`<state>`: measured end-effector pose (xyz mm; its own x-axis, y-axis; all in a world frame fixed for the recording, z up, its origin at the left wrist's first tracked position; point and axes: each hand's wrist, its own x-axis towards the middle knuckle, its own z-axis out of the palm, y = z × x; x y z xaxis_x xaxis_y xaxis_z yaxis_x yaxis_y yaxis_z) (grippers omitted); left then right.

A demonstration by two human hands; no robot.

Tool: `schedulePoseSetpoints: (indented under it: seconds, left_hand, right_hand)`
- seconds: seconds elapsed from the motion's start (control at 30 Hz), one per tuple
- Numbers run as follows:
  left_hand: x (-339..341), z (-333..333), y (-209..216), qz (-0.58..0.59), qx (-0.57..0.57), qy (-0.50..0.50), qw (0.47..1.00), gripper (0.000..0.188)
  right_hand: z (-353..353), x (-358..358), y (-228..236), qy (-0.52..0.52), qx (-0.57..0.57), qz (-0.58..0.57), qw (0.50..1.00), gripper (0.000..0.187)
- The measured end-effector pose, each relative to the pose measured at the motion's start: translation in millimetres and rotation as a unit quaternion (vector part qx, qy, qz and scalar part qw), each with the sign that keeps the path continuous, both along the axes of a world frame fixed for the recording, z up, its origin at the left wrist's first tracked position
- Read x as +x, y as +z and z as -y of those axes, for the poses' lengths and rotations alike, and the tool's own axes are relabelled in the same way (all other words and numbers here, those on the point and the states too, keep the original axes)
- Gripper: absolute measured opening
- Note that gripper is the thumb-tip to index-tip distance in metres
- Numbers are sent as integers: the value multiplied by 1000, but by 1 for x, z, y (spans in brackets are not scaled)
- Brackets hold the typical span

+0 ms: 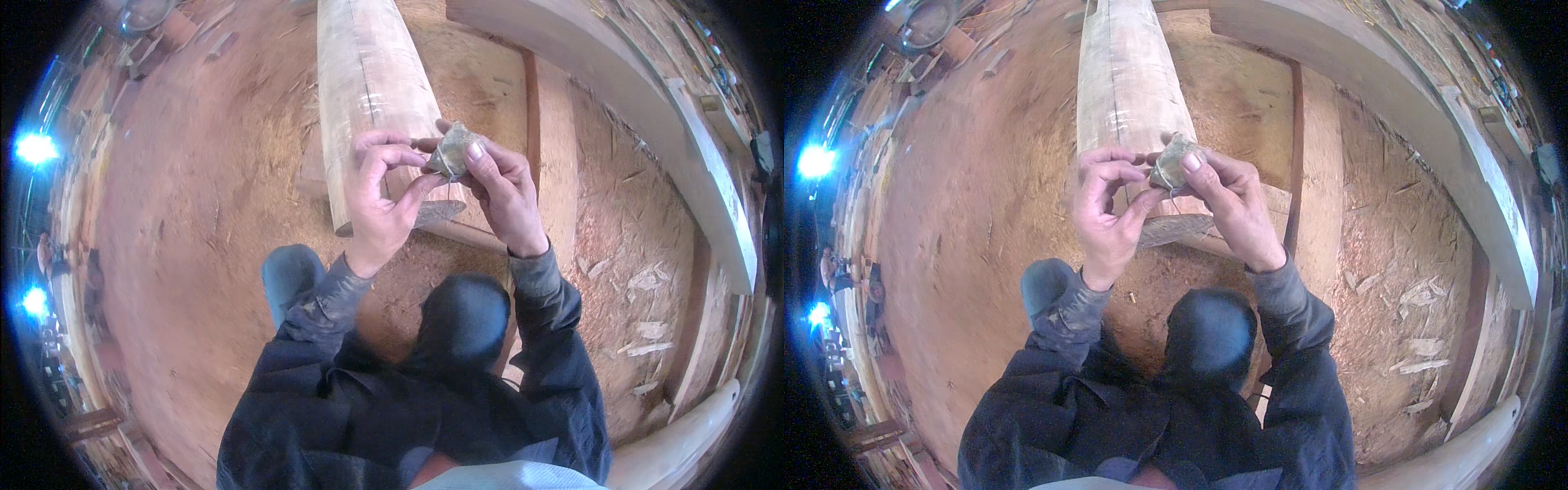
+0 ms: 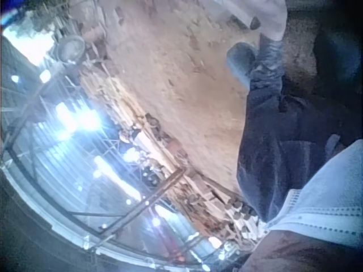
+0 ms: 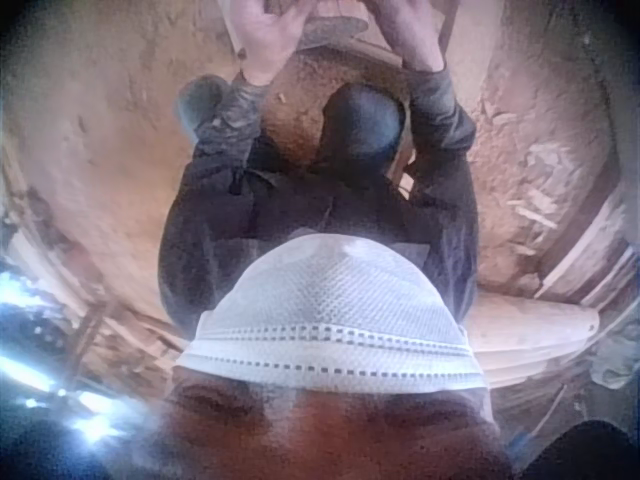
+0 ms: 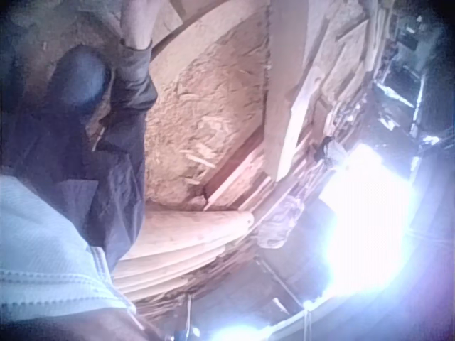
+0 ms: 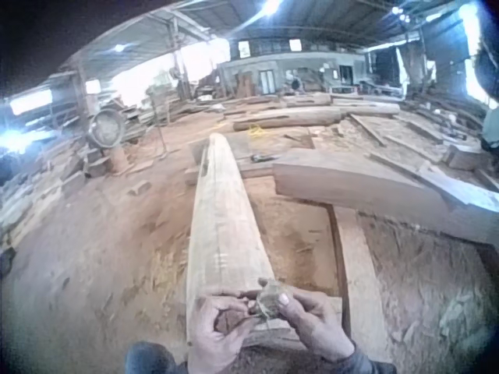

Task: The person hammers nails into a curved wooden piece, then uses a string and small weight to mark a line on a cylindrical wooden log. The person also handles a sanding block and moves around a cluttered workshop floor.

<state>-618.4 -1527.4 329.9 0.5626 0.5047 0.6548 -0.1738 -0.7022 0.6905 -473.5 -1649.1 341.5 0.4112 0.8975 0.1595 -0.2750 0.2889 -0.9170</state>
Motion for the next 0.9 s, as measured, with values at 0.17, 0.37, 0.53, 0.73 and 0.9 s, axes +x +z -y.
schedulePoseSetpoints:
  seconds: [0.17,0.37,0.53,0.73,0.9]
  left_hand:
    - [0,20,9,25,-95,10,995,19]
    - [11,37,13,58,-337,-12,940,18]
    - [13,38,17,54,-362,-31,930,18]
    - [16,29,-2,66,-364,-29,929,13]
    - [17,33,-5,88,-407,-60,907,11]
  right_hand:
    - [2,-11,3,-157,26,199,967,51]
    - [6,-19,7,-221,0,291,931,55]
    - [5,-14,-6,-301,26,396,867,58]
    - [8,-22,-5,-295,22,426,855,55]
    - [11,-19,-7,-276,18,416,866,50]
